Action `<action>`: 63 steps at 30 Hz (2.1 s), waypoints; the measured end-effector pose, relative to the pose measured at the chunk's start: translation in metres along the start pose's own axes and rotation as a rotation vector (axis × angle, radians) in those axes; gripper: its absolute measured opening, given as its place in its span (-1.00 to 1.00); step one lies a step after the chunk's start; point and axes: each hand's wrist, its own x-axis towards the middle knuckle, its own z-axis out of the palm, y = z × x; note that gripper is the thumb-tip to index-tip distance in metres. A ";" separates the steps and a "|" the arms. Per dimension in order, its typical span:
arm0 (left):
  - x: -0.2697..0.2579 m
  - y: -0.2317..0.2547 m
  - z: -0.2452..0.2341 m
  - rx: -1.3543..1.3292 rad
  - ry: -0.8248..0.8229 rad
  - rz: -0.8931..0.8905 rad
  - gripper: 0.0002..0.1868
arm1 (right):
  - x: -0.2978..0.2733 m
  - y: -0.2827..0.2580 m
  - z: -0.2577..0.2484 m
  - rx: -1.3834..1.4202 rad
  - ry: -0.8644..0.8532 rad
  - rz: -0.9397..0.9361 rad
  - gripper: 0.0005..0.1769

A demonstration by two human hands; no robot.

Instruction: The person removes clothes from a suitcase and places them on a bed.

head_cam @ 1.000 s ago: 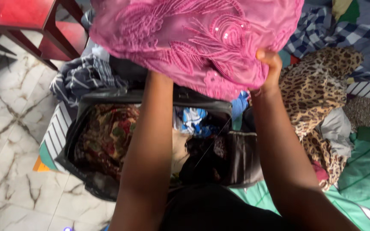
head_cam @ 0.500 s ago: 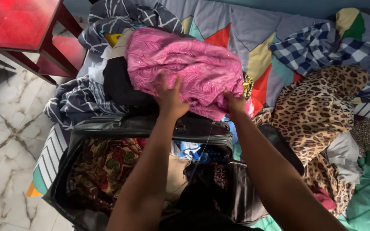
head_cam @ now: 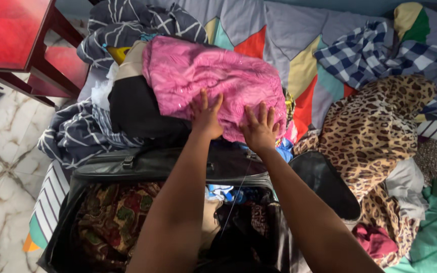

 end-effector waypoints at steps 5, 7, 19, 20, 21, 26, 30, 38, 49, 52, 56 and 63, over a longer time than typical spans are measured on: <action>-0.009 -0.017 0.005 0.019 -0.021 0.051 0.19 | 0.005 0.019 -0.007 0.015 -0.087 -0.004 -0.23; -0.011 -0.022 0.003 -0.043 0.011 0.082 0.14 | 0.006 0.027 -0.009 0.156 -0.064 -0.075 -0.22; -0.253 -0.048 0.024 -0.936 0.089 0.291 -0.62 | -0.169 -0.052 -0.046 0.768 0.344 -0.236 -0.46; -0.268 -0.066 0.028 -0.839 0.072 0.196 -0.60 | -0.197 -0.061 -0.037 0.595 0.406 -0.355 -0.54; -0.281 -0.086 0.034 -0.743 0.051 0.102 -0.59 | -0.220 -0.067 -0.025 0.569 0.304 -0.363 -0.58; -0.324 -0.197 0.093 -0.043 -0.203 -0.240 -0.53 | -0.287 -0.057 0.047 0.318 -0.692 -0.678 -0.38; -0.348 -0.237 0.154 -0.145 -0.086 -0.313 -0.42 | -0.310 -0.023 0.096 0.207 -1.138 -0.583 -0.31; -0.386 -0.185 0.138 0.131 0.116 -0.136 -0.39 | -0.349 0.023 0.148 0.164 -1.145 -0.258 -0.21; -0.341 -0.229 0.050 0.471 -0.194 -0.575 0.06 | -0.375 0.008 0.100 0.194 -0.929 0.045 -0.21; -0.341 -0.258 0.095 0.630 0.099 -0.432 -0.05 | -0.374 -0.005 0.091 0.191 -0.944 0.158 -0.19; -0.344 -0.269 0.107 0.258 0.088 -0.315 -0.20 | -0.369 -0.025 0.081 0.275 -0.876 0.028 -0.21; -0.371 -0.215 0.058 -0.016 0.507 -0.020 -0.66 | -0.336 -0.088 0.089 0.453 -0.706 0.244 -0.12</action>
